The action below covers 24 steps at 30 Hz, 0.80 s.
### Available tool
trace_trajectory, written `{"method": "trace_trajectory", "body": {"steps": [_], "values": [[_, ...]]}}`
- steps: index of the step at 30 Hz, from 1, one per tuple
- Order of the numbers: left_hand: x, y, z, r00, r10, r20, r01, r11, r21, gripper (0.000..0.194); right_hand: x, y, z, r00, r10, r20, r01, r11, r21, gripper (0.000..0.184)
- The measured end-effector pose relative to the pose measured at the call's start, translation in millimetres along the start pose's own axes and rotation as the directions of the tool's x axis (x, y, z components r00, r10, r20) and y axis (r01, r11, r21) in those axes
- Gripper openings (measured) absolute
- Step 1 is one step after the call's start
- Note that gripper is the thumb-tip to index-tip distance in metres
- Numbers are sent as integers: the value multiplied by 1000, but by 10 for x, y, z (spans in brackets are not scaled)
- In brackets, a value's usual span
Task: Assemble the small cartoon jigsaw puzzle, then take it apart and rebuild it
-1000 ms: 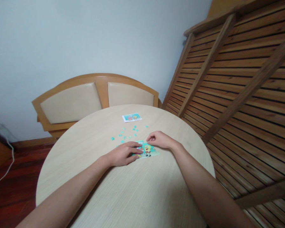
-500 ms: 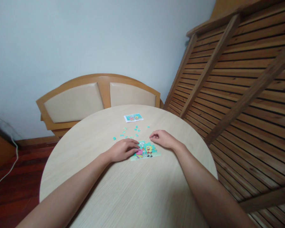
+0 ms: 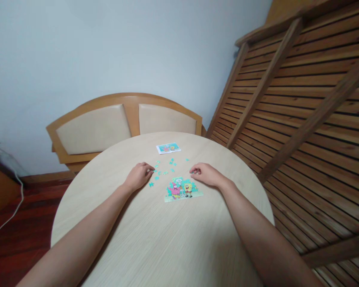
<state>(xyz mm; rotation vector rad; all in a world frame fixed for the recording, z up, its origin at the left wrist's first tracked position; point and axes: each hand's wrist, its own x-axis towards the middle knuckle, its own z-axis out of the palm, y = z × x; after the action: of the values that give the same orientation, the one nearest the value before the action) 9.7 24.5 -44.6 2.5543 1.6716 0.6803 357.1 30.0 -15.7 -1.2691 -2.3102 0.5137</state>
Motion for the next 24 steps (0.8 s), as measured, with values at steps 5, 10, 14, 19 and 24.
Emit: {"method": "trace_trajectory", "body": {"steps": [5, 10, 14, 19, 24], "values": [[-1, 30, 5, 1000, 8, 2, -8, 999, -32, 20, -4, -1, 16, 998, -3, 64, 0, 999, 50, 22], [-18, 76, -41, 999, 27, 33, -24, 997, -80, 16, 9, 20, 45, 997, -11, 81, 5, 997, 74, 24], [-27, 123, -85, 998, 12, 60, -5, 993, -115, 17, 5, 30, 47, 996, -16, 92, 7, 995, 101, 25], [-36, 123, -90, 998, 5, 70, 6, 987, -162, 19, -9, -5, 22, 992, -25, 120, 8, 991, 134, 24], [-47, 171, -107, 997, 4, 83, 12, 981, -192, 23, -27, -88, -10, 988, -49, 148, 26, 989, 149, 17]]}}
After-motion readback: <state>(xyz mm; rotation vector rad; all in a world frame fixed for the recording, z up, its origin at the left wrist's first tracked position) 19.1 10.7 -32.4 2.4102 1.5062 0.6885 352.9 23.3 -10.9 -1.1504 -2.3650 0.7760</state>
